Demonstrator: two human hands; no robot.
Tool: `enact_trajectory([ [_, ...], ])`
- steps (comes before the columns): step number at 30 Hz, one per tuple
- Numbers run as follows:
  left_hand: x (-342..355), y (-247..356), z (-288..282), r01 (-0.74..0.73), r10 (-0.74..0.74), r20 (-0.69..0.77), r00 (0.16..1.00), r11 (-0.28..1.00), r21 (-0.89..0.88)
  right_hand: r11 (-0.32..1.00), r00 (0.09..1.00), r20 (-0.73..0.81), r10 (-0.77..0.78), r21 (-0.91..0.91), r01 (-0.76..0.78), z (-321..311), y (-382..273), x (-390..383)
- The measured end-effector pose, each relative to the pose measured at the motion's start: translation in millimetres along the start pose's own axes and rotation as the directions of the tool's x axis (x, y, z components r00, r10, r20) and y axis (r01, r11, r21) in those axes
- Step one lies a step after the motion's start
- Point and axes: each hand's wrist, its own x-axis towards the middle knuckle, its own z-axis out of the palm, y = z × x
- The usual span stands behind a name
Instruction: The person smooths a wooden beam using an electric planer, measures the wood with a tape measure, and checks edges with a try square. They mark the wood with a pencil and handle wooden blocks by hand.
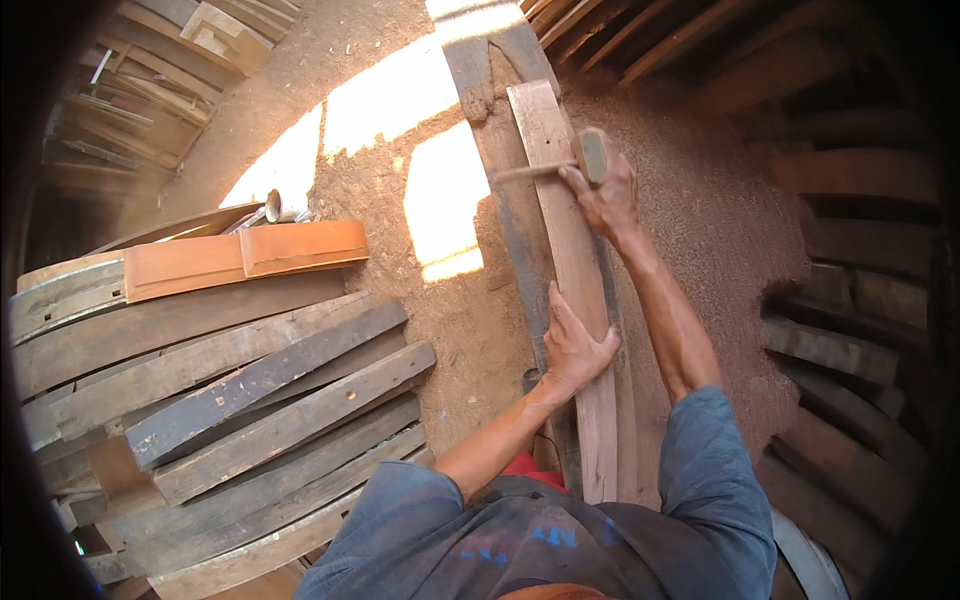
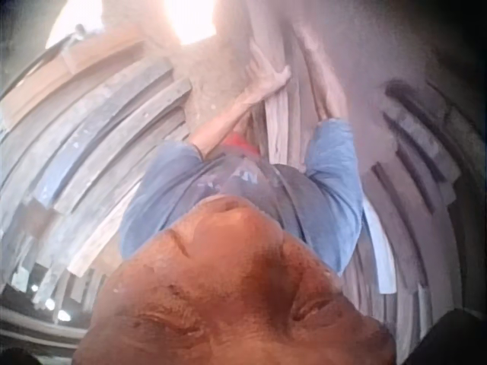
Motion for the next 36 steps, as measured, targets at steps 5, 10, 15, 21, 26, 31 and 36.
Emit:
enact_trajectory([
  [5, -1, 1, -1, 0.022, -0.022, 0.012, 1.000, 0.999, -0.040, 0.994, 0.994, 0.038, -0.106, 0.028, 0.105, -28, 6, -93],
  [10, -5, -1, 0, -0.052, 0.053, -0.026, 0.998, 0.998, 0.036, 0.992, 0.992, -0.059, -0.108, 0.057, 0.111, -11, 2, -44],
  [15, -2, 2, -2, -0.015, 0.014, 0.022, 1.000, 1.000, 0.027, 0.997, 0.998, -0.043, -0.040, 0.059, 0.042, 18, -4, 85],
  [21, -2, 2, -4, 0.030, -0.030, 0.023, 0.999, 0.999, 0.020, 0.981, 0.986, -0.083, -0.144, 0.119, 0.154, 20, -10, 81],
  [26, -4, 1, -2, 0.027, -0.028, 0.028, 0.999, 1.000, 0.011, 0.999, 0.995, -0.097, 0.018, -0.025, -0.020, 30, -14, 122],
  [31, -3, 9, -9, 0.091, -0.093, 0.063, 0.994, 0.995, 0.028, 0.984, 0.994, 0.038, 0.098, -0.150, -0.092, 10, -49, 164],
  [36, -2, -2, 3, -0.013, 0.014, -0.014, 1.000, 1.000, 0.017, 0.997, 0.994, -0.099, -0.039, 0.063, 0.046, 18, -5, 78],
])
